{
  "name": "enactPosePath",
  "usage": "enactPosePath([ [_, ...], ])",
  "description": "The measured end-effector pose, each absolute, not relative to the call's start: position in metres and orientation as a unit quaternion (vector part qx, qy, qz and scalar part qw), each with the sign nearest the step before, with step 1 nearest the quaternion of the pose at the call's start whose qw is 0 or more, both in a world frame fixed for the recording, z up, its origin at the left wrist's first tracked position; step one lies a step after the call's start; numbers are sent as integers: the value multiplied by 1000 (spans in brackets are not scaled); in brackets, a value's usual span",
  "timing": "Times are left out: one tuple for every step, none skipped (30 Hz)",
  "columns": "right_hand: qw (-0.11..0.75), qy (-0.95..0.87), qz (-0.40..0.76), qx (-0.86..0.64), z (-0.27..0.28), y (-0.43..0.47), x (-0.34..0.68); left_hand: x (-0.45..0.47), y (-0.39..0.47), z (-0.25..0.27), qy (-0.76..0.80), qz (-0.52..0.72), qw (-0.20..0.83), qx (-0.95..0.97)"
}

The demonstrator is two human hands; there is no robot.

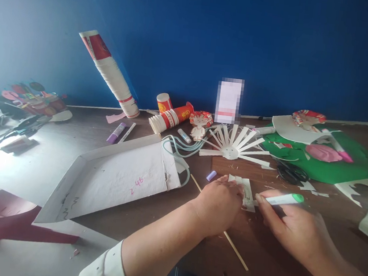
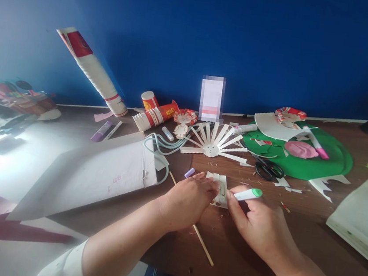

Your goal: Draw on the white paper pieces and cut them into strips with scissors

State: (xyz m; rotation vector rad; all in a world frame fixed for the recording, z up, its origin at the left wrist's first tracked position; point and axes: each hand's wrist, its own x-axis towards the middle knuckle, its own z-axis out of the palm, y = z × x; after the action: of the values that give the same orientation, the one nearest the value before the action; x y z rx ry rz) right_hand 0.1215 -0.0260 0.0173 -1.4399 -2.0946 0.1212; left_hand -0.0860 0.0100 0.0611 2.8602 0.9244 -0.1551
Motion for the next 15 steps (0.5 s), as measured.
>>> enactPosePath([
  [296, -786, 44, -541, 18, -26, 121, -86, 10, 61, 306, -50, 64, 949],
  [295, -786, 46, -541, 19, -26, 120, -86, 10, 60, 305, -49, 63, 949],
  [296, -784, 47, -543, 20, -27, 120, -86, 10, 60, 305, -48, 62, 949],
  [295, -782, 49, -546, 21, -27, 119, -86, 10, 60, 304, -47, 62, 949],
  [293, -781, 52, -548, 22, -27, 119, -87, 10, 60, 302, -46, 62, 950],
  [292, -780, 53, -550, 22, -27, 119, -87, 10, 60, 301, -46, 61, 951],
  [291, -781, 53, -551, 22, -27, 119, -87, 10, 61, 301, -45, 61, 951],
  [291, -781, 52, -550, 22, -27, 119, -87, 10, 61, 302, -46, 61, 950],
  [292, -782, 51, -549, 22, -27, 119, -87, 10, 61, 302, -48, 61, 950],
  [294, -781, 50, -549, 21, -27, 119, -87, 10, 61, 302, -49, 62, 950],
  [295, -780, 51, -550, 20, -27, 120, -87, 10, 61, 302, -50, 63, 950],
  [294, -779, 55, -551, 19, -27, 120, -87, 10, 61, 301, -51, 65, 950],
  [294, -779, 57, -551, 19, -27, 120, -87, 10, 61, 300, -52, 67, 950],
  [292, -779, 60, -551, 18, -27, 120, -87, 10, 60, 300, -51, 69, 950],
  [291, -780, 64, -550, 18, -27, 119, -87, 10, 60, 300, -50, 69, 950],
])
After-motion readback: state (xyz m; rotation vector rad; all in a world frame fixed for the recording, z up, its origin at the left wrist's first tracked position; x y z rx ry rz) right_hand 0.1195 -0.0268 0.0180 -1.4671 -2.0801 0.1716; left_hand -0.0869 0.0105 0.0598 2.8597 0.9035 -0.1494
